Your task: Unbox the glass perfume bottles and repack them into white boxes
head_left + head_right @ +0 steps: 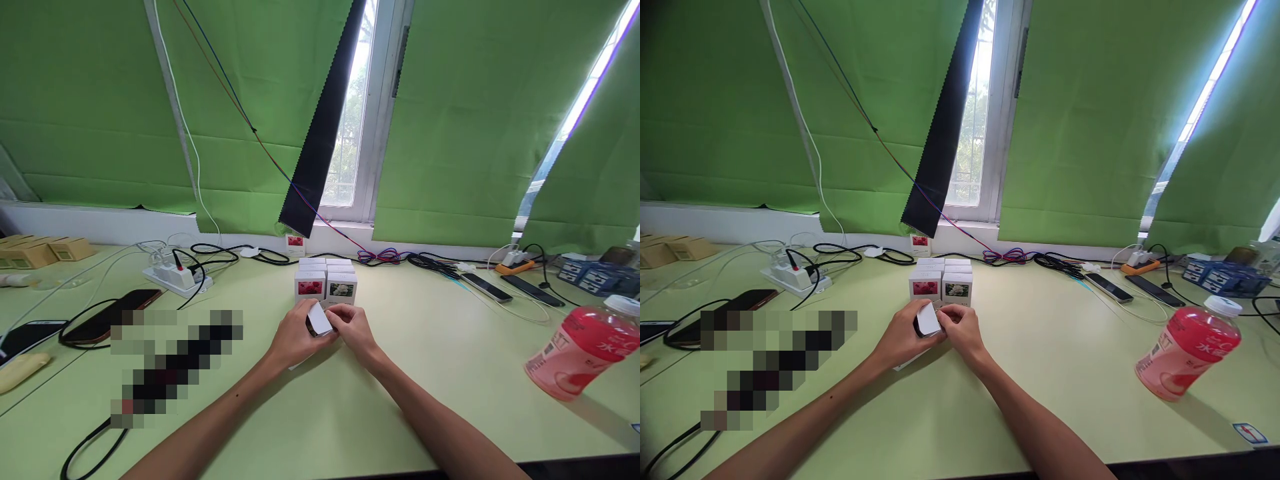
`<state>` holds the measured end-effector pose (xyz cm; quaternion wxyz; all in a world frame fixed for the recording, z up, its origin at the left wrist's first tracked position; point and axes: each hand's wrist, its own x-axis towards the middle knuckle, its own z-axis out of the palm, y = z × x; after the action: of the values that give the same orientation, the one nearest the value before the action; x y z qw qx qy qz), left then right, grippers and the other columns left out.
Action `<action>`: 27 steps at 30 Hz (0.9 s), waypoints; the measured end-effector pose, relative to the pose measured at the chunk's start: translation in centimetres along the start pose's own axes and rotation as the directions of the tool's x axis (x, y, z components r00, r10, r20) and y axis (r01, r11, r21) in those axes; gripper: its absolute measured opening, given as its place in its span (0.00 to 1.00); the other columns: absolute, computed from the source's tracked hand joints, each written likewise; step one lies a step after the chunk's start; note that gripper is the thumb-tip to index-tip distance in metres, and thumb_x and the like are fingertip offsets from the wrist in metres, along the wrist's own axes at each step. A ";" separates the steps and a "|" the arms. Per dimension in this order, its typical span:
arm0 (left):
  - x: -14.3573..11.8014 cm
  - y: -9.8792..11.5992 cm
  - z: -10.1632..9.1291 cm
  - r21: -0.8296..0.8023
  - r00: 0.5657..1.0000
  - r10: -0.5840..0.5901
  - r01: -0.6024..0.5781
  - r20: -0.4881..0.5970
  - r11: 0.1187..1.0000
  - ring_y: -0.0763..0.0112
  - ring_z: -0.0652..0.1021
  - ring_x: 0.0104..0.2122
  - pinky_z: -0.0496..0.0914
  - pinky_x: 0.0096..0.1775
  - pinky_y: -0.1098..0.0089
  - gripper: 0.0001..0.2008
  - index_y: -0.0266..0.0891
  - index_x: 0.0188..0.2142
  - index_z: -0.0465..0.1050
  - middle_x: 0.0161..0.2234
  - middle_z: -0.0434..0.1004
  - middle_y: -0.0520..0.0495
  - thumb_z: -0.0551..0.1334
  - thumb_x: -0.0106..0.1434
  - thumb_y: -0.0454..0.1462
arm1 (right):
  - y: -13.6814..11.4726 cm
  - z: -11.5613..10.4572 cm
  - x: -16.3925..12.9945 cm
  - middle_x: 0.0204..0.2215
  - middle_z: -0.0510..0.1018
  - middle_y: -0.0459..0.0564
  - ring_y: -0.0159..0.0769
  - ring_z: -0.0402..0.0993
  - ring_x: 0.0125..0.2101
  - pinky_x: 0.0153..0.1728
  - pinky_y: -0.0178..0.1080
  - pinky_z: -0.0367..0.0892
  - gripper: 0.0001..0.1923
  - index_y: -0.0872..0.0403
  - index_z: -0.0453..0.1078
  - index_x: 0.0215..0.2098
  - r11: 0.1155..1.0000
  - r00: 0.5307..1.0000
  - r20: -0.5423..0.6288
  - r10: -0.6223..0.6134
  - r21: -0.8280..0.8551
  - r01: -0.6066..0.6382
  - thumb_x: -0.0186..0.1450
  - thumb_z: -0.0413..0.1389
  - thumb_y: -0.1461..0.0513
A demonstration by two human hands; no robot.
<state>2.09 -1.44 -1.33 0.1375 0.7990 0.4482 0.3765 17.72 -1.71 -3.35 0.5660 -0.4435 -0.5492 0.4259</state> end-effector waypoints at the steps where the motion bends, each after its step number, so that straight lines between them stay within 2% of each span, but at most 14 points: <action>1: 0.0 0.0 0.0 -0.002 1.000 -0.001 0.001 0.003 1.000 0.61 0.78 0.38 0.71 0.37 0.65 0.20 0.41 0.41 0.71 0.40 0.78 0.47 0.68 0.54 0.49 | 0.0 0.0 0.0 0.30 0.82 0.52 0.42 0.77 0.32 0.34 0.40 0.70 0.12 0.55 0.79 0.30 1.000 1.000 0.003 -0.006 -0.002 0.006 0.57 0.61 0.55; 7: -0.1 0.0 -0.1 -0.009 1.000 -0.002 0.002 0.028 1.000 0.62 0.78 0.38 0.71 0.39 0.64 0.20 0.41 0.42 0.71 0.41 0.77 0.47 0.69 0.54 0.48 | 0.1 0.0 0.0 0.31 0.83 0.52 0.42 0.77 0.33 0.35 0.40 0.70 0.11 0.55 0.80 0.31 0.999 0.999 0.025 -0.027 -0.023 0.028 0.58 0.61 0.55; 18: 0.0 -0.2 -0.2 -0.050 0.994 0.071 -0.067 0.080 0.996 0.60 0.78 0.42 0.72 0.41 0.63 0.22 0.40 0.45 0.70 0.44 0.78 0.46 0.70 0.53 0.46 | 0.2 -0.1 0.1 0.34 0.83 0.52 0.41 0.78 0.33 0.34 0.40 0.72 0.10 0.54 0.80 0.33 0.997 0.999 0.017 -0.044 -0.058 0.045 0.57 0.61 0.57; 27: -0.1 -0.3 -0.1 -0.050 0.995 0.057 -0.053 0.086 0.997 0.58 0.78 0.43 0.73 0.41 0.62 0.25 0.40 0.46 0.71 0.46 0.78 0.44 0.70 0.52 0.46 | 0.4 -0.3 0.3 0.35 0.84 0.54 0.42 0.80 0.35 0.34 0.39 0.73 0.13 0.56 0.78 0.38 0.998 0.998 0.056 -0.040 -0.049 0.043 0.56 0.61 0.59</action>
<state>1.77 -1.37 -1.48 0.1652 0.8233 0.4105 0.3554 18.06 -1.38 -3.65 0.5481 -0.4343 -0.5841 0.4120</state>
